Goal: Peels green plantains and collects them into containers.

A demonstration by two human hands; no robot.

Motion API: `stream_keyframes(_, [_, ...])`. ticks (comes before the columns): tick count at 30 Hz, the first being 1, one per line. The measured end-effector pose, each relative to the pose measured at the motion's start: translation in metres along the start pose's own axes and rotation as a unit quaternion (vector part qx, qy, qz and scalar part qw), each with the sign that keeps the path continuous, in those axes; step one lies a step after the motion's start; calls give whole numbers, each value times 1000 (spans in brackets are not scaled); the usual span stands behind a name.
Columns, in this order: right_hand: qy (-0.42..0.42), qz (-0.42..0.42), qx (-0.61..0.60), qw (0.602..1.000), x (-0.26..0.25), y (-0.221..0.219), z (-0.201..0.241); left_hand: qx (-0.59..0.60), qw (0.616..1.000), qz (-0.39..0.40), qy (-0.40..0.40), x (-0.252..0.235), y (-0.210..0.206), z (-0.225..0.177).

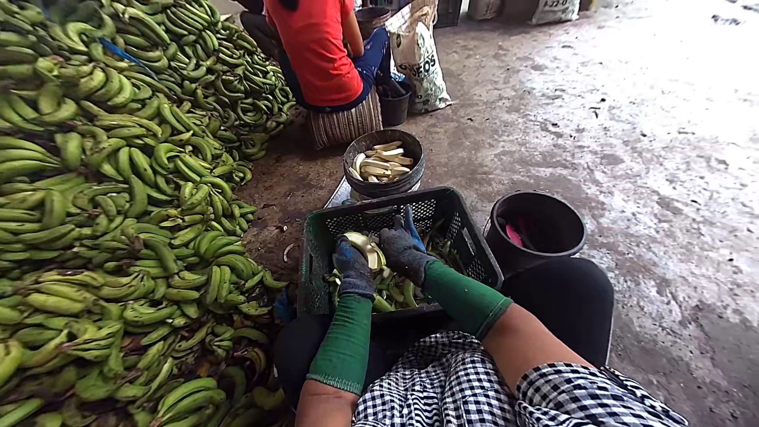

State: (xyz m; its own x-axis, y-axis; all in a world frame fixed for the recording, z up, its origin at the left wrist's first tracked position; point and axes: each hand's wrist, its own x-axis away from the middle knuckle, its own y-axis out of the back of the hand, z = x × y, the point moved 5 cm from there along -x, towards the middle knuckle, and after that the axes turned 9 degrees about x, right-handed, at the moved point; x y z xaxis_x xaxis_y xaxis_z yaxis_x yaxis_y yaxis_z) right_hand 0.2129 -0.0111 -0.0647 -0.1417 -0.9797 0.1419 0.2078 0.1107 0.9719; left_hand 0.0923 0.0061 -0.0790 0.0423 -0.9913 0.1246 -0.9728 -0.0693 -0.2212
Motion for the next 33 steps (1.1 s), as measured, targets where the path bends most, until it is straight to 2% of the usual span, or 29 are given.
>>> stream_keyframes(2, [-9, 2, -3, 1000, 4, 4, -4, -125, 992, 34, 3, 2, -4, -4])
stream_keyframes(3, [-14, 6, -1, 1000, 5, 7, -6, -146, 988, 51, 14, 1, -8, -3])
stream_keyframes(6, [-17, 33, 14, 999, 12, 21, -15, -118, 985, 114, 43, 3, -19, 5])
stream_keyframes(11, [36, 55, 65, 996, 22, 37, -37, -155, 945, 287, 10, 35, -35, -11])
stream_keyframes(14, [93, 100, 130, 982, 26, 35, -43, -207, 917, 341, 23, 39, -40, -8])
stream_keyframes(16, [74, 141, 189, 969, 20, 26, -55, -217, 910, 352, 35, 41, -44, -5])
stream_keyframes(19, [-7, 156, 172, 973, 6, 21, -70, -85, 944, 302, 96, 37, -43, -6])
stream_keyframes(22, [-52, 87, 59, 993, 3, 28, -66, 78, 957, 223, 170, 21, -37, -1])
stream_keyframes(26, [21, 21, 1, 1000, 12, 33, -28, 112, 978, 123, 125, 10, -23, -6])
stream_keyframes(28, [61, 3, 11, 998, 15, 28, -12, 130, 982, 82, 112, 5, -15, -2])
stream_keyframes(31, [107, -24, 29, 994, 15, 17, -3, 197, 970, 38, 137, 0, -8, 0])
stream_keyframes(33, [127, -37, 71, 989, 14, 14, 5, 188, 974, 20, 122, -4, 0, 2])
